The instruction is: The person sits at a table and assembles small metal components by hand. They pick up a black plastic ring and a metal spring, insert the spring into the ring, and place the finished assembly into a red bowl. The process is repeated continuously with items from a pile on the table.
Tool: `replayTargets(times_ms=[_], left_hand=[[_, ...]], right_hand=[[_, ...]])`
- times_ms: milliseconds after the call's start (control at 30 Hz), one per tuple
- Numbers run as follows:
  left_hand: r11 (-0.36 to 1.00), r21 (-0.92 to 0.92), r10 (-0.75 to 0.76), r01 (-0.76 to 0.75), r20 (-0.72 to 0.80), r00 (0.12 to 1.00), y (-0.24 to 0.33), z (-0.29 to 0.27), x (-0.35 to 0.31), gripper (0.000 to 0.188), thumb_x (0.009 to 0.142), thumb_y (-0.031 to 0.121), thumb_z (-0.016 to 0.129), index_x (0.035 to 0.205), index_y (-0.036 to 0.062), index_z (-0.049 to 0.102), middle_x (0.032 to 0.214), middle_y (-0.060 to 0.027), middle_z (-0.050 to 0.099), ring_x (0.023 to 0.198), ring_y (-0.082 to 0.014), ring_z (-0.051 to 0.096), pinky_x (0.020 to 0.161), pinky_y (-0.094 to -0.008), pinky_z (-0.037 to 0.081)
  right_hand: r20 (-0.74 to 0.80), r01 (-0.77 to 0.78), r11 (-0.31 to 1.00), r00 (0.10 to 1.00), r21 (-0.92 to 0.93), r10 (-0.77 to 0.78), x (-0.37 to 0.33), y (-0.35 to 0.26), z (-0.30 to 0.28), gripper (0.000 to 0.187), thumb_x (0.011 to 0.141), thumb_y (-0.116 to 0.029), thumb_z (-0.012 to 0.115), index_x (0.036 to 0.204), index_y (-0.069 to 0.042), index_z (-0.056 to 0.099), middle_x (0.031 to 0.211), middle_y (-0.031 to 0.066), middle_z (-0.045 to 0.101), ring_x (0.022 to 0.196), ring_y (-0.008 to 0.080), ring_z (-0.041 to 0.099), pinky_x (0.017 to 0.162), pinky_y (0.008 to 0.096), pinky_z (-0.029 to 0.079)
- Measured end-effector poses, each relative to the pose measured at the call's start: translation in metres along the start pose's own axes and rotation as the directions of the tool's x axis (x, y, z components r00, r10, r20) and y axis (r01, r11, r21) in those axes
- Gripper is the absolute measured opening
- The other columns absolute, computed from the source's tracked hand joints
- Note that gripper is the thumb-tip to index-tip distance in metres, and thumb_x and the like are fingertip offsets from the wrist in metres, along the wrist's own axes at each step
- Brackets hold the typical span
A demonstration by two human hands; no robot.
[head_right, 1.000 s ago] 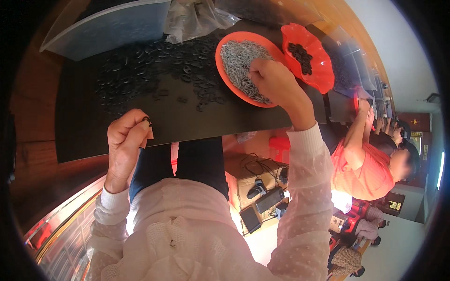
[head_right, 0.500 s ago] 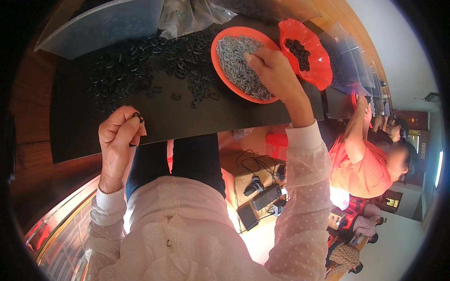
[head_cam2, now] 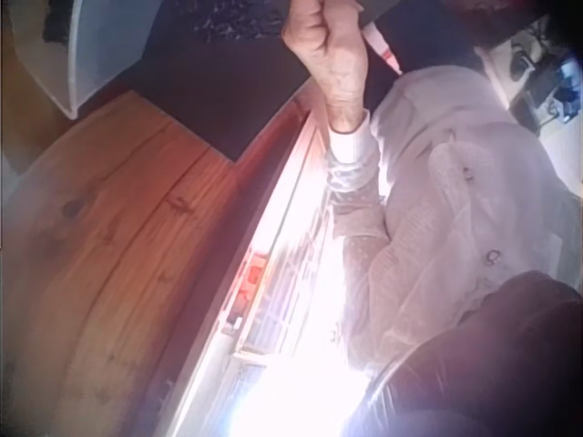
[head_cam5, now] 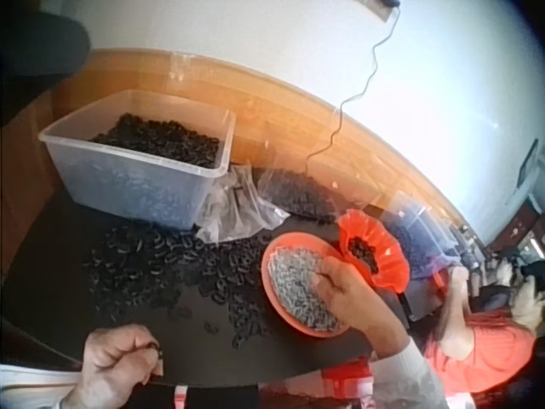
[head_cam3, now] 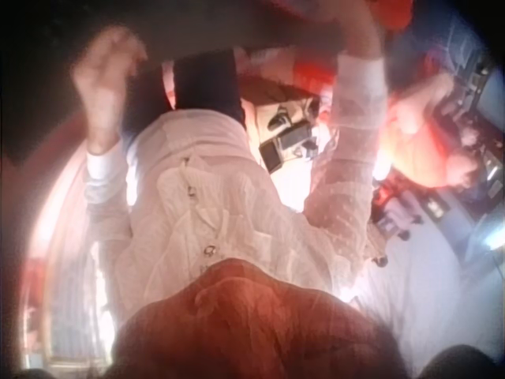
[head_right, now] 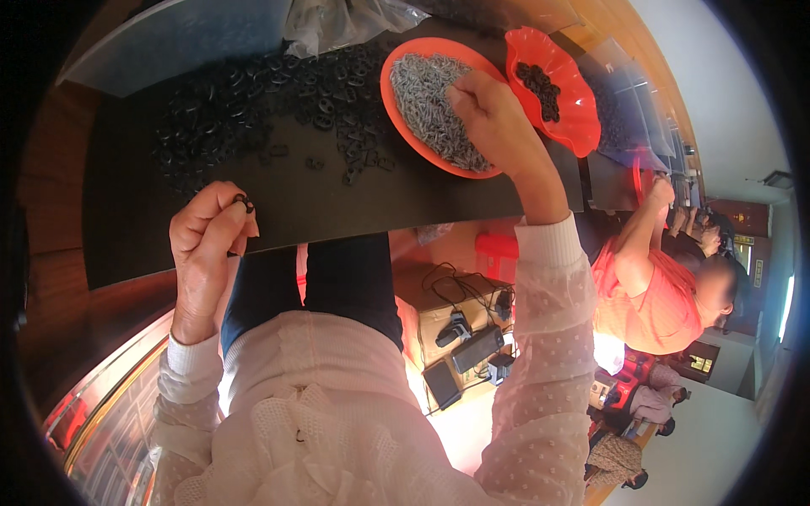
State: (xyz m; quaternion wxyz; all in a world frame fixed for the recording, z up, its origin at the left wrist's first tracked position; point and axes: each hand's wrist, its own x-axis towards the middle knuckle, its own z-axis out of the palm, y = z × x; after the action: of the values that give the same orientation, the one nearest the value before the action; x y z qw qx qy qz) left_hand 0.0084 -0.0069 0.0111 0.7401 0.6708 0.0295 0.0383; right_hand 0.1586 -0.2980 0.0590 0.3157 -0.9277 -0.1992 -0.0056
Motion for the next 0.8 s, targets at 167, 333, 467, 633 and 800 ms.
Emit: replayTargets(times_ms=[167, 333, 467, 633, 800], left_hand=[[1.0, 0.001, 0.02, -0.02, 0.012, 1.0, 0.0, 0.0, 0.0, 0.012, 0.086, 0.002, 0.051, 0.077, 0.0006, 0.058, 0.063, 0.0009, 0.056, 0.053, -0.0021, 0.043, 0.048, -0.0203, 0.034], [1.0, -0.008, 0.002, -0.002, -0.002, 1.0, -0.001, 0.0, -0.002, 0.012, 0.086, 0.003, 0.051, 0.078, 0.0014, 0.058, 0.064, 0.0014, 0.055, 0.054, -0.002, 0.042, 0.049, -0.0198, 0.032], [0.999, -0.024, -0.034, 0.034, -0.011, 0.999, 0.0, 0.001, -0.003, 0.013, 0.087, 0.003, 0.049, 0.08, 0.0029, 0.059, 0.066, 0.0021, 0.053, 0.057, -0.0018, 0.039, 0.052, -0.0189, 0.028], [0.999, -0.006, 0.033, -0.033, -0.001, 0.999, -0.002, 0.001, -0.001, 0.012, 0.086, 0.002, 0.051, 0.077, 0.0007, 0.058, 0.064, 0.0011, 0.056, 0.053, -0.0018, 0.043, 0.048, -0.0197, 0.034], [0.999, -0.022, 0.034, -0.034, -0.006, 0.999, -0.005, -0.001, -0.001, 0.012, 0.086, 0.003, 0.051, 0.077, 0.0007, 0.058, 0.064, 0.0014, 0.056, 0.053, -0.0016, 0.042, 0.048, -0.0197, 0.034]], right_hand=[[-0.011, -0.037, 0.993, 0.999, -0.115, 0.036, 0.001, 0.001, -0.001, 0.026, 0.091, -0.02, 0.058, 0.086, 0.005, 0.056, 0.066, 0.0155, 0.052, 0.06, 0.023, 0.051, 0.059, 0.0352, 0.042], [0.007, -0.093, 0.918, 0.995, -0.385, 0.104, 0.002, -0.01, -0.002, 0.027, 0.089, -0.025, 0.06, 0.086, 0.002, 0.059, 0.07, 0.0187, 0.057, 0.064, 0.0312, 0.056, 0.061, 0.0382, 0.044], [0.028, 0.085, 0.96, 0.996, -0.267, -0.081, 0.0, -0.009, 0.007, 0.023, 0.086, -0.023, 0.062, 0.088, 0.0, 0.061, 0.074, 0.0192, 0.059, 0.073, 0.0363, 0.059, 0.065, 0.0412, 0.046], [0.106, 0.139, 0.936, 0.988, -0.323, -0.11, 0.002, 0.001, 0.011, 0.018, 0.085, -0.018, 0.061, 0.089, 0.0, 0.061, 0.077, 0.0196, 0.061, 0.076, 0.0379, 0.059, 0.067, 0.0421, 0.046], [0.066, 0.058, 0.969, 0.997, -0.24, -0.044, 0.004, 0.0, 0.003, 0.018, 0.085, -0.015, 0.06, 0.088, 0.002, 0.06, 0.078, 0.0207, 0.061, 0.076, 0.0377, 0.059, 0.067, 0.0421, 0.046]])
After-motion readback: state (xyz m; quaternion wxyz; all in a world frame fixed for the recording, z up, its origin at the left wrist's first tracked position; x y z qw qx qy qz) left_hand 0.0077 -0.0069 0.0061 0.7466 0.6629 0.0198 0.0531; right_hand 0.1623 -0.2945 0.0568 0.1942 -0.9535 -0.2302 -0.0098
